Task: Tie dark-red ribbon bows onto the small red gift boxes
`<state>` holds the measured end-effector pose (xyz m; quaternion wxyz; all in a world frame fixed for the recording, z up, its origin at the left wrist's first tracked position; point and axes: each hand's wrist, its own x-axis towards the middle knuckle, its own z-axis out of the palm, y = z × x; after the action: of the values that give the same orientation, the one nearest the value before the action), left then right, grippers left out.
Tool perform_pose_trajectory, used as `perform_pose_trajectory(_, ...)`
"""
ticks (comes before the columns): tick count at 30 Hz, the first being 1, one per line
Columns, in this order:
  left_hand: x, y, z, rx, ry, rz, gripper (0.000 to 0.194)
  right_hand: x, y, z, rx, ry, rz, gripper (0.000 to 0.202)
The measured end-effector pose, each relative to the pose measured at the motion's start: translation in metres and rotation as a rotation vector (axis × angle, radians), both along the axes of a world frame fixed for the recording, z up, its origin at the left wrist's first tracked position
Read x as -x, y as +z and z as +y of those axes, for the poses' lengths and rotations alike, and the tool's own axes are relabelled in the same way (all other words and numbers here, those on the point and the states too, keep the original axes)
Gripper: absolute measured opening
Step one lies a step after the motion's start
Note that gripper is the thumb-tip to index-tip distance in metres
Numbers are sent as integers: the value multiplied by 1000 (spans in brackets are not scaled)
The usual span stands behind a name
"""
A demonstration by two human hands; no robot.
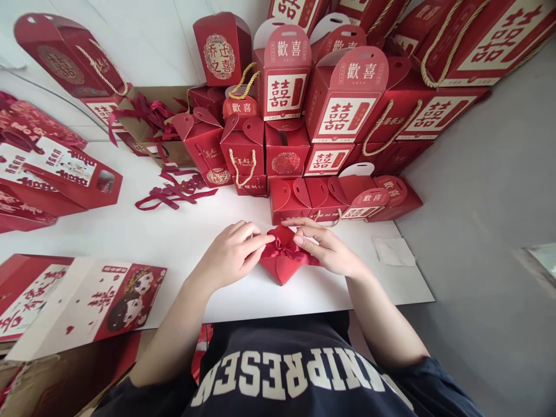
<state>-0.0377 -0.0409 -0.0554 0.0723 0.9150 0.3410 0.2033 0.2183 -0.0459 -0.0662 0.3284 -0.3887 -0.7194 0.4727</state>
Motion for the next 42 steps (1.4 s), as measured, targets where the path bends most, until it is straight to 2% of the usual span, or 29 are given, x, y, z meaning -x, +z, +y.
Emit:
perform_pose_trajectory(5, -7, 5, 4, -93, -7, 124, 44, -3, -2, 0, 1, -3, 12, 27)
perform_pose_trajectory(10, -10, 19, 8, -176, 38, 176, 20, -5, -1, -2, 6, -29, 18, 29)
perform_pose_trajectory(12, -9, 23, 9, -91, -3, 91, 15, -5, 0, -3, 13, -33, 36, 28)
perform_pose_trajectory(15, -9, 18, 14, 182, -102, -113, 17, -5, 0, -2, 22, -40, 57, 27)
perform_pose_trajectory(19, -10, -6, 28, 521, -112, -393, 28, -5, -5, -1, 33, -52, 39, 23)
perform_pose_trajectory(23, -11, -26, 36, 738, -115, -538, 38, -5, -7, -2, 26, -25, 32, 25)
perform_pose_trajectory(27, -13, -31, 35, 833, -78, -582, 44, -3, -7, -3, 68, -3, 44, 28)
perform_pose_trajectory(33, -16, -34, 33, 974, 64, -652, 45, 3, -10, 0, 68, 3, 91, 33)
perform_pose_trajectory(37, -15, -35, 33, 1088, 159, -718, 41, 2, -14, 1, 85, 14, 120, 35)
perform_pose_trajectory(42, -13, -37, 33, 1193, 169, -782, 33, -2, -24, 4, 101, 36, 203, 37)
